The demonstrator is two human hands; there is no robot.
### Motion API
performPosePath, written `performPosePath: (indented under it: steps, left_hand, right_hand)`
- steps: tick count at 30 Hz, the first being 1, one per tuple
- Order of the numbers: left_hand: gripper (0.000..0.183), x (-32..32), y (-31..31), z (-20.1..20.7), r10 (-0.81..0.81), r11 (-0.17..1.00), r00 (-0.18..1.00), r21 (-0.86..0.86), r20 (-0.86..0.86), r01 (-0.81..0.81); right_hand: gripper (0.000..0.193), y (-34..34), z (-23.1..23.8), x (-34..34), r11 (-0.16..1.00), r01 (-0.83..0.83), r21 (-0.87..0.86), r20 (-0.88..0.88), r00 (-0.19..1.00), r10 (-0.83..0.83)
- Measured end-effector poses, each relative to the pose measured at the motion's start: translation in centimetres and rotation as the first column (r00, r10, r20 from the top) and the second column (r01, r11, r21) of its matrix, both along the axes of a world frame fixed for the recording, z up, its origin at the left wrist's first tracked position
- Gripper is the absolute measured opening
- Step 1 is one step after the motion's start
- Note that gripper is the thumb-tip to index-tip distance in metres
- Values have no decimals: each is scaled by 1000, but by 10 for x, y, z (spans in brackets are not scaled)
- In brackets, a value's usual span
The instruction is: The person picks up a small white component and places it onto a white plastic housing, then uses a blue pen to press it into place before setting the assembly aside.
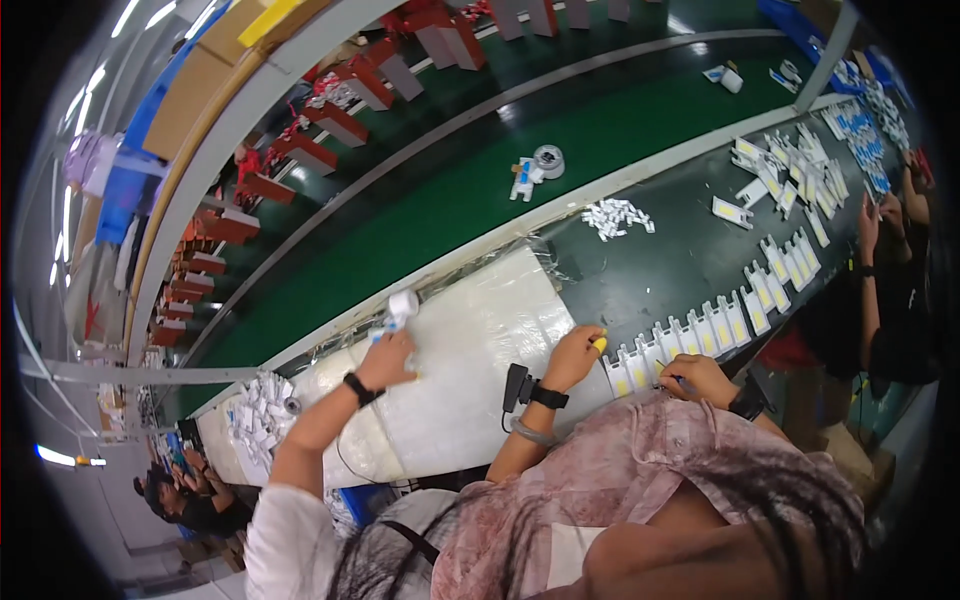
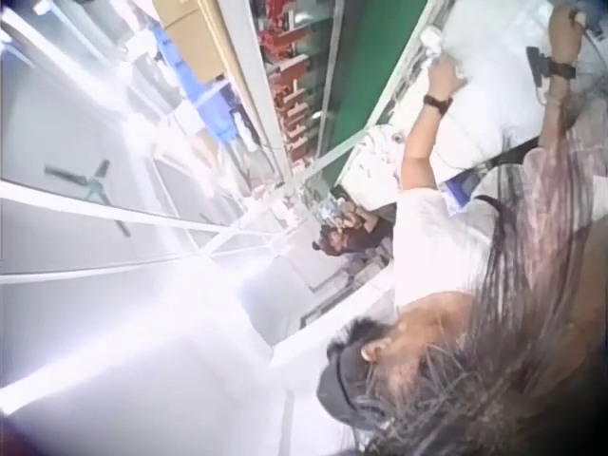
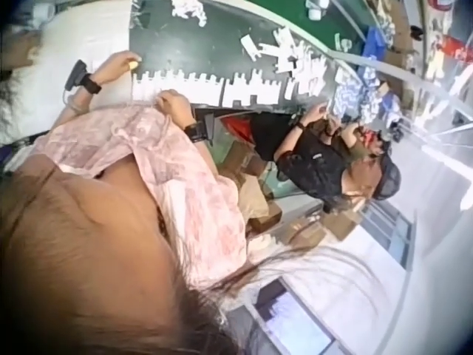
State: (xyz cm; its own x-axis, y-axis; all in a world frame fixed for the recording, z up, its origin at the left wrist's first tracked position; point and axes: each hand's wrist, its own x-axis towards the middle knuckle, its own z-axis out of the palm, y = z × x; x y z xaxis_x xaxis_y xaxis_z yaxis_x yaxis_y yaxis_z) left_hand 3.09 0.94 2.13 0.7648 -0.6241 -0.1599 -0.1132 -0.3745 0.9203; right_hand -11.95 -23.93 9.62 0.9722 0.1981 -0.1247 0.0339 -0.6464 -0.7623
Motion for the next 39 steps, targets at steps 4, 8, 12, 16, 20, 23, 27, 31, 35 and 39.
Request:
performPosePath:
  steps: [4,8,12,16,20,23,27,31,35,39]
  left_hand:
    - [27,30,13,-12,69,998,998,-3,13,-69]
    - [28,85,5,-18,80,995,989,44,127,-86]
    - [26,128,-33,-7,170,980,954,54,248,-189]
    - [22,160,-66,-13,224,955,818,50,529,-294]
    - [16,172,-96,-25,240,902,729,130,641,-411]
    - [17,182,-115,-45,106,832,675,307,730,-462]
    - [19,183,-103,-63,105,801,603,292,791,-523]
    - [9,180,-100,-48,75,883,687,272,723,-382]
    - [33,170,-109,-27,29,950,697,196,717,-242]
    - [42,164,-105,-29,-236,949,527,309,816,-55]
  right_hand:
    - [13,11,3,7,1000,-9,-6,-8,1000,9]
    - [13,12,0,6,1000,0,19,13,1000,-1]
    - [14,11,-7,3,998,54,27,-32,998,-53]
    - [14,11,-10,2,995,92,41,-5,996,-92]
    - [13,8,0,5,992,122,44,-46,992,-120]
    - [13,7,-1,0,990,139,-7,-43,989,-140]
    - [11,4,-31,-4,1000,15,17,-18,1000,-15]
    - [18,9,-15,-1,999,-29,-42,-92,995,25]
    - [19,12,-8,-2,998,-14,-69,-144,990,4]
    - [17,14,-14,1,1000,7,-3,-102,995,-8]
